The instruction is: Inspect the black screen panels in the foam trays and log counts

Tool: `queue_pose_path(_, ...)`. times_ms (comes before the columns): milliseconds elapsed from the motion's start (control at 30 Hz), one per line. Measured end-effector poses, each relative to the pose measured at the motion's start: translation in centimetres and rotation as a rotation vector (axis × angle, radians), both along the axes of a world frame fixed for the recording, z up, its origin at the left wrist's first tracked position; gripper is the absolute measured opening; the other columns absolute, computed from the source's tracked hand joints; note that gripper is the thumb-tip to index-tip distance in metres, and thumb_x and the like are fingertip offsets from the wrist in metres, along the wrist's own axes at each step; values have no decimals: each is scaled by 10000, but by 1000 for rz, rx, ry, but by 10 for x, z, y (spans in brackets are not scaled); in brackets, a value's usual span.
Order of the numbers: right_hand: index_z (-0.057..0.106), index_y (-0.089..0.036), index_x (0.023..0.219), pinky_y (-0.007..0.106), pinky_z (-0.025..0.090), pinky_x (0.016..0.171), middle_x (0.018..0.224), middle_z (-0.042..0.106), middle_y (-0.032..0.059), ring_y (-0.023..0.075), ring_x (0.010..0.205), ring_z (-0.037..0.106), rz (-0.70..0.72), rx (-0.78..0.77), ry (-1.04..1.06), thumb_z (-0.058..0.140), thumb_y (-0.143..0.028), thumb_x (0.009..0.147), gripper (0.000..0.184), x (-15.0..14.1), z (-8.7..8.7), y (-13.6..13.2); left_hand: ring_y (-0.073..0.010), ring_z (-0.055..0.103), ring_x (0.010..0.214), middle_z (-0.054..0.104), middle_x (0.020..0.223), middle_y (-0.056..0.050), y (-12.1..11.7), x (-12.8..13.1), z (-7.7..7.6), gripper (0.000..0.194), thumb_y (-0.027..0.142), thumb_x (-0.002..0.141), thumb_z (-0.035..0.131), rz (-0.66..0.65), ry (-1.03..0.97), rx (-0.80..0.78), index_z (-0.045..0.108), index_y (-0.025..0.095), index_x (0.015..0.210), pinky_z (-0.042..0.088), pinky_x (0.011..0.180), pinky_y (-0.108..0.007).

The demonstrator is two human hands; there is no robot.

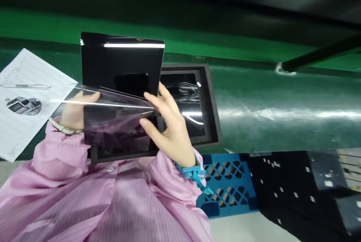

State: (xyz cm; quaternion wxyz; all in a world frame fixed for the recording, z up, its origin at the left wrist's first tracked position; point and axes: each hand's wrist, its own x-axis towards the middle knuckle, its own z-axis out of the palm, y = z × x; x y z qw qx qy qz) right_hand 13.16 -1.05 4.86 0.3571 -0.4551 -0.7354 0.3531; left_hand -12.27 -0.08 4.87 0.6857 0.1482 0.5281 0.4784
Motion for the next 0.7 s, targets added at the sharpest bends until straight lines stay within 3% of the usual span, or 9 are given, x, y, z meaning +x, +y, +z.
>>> queue_pose_path(133,707,-258,1268,444,550,1132,1524,572,86,259,1476,505,-95,-18,-18,592,-320,970,325,-5,-1,11,-307,752,988,779,876,-71,1,1,-4,298,66,505,627,-56,-159,151,675,130,792,623,873,-389)
queue_pose_path(233,722,-274,1247,436,543,1140,1501,596,63,244,1464,518,-73,-68,39,585,-252,946,331,-5,-5,20,-344,718,1135,776,984,-82,0,2,-5,445,49,424,535,-94,-248,198,657,140,842,615,966,-446)
queue_pose_path(367,760,-308,1183,439,557,1125,1476,618,19,231,1364,611,-57,-126,130,588,-152,888,375,2,-14,28,-357,708,1158,760,985,-84,-3,3,-8,477,45,410,529,-110,-303,222,645,138,864,624,967,-465)
queue_pose_path(567,794,-308,1101,470,560,1117,1441,645,37,261,1389,588,-79,-205,188,680,-394,922,229,8,-24,33,-356,712,1140,764,1005,-74,-4,5,-8,505,45,406,544,-146,-360,240,647,140,891,640,918,-449)
queue_pose_path(700,817,-274,958,389,675,788,1315,715,62,239,1068,743,-210,-259,260,666,-514,916,286,3,-25,33,-350,729,1086,766,993,-81,-5,7,-9,540,34,435,590,-173,-367,218,647,136,962,643,846,-416)
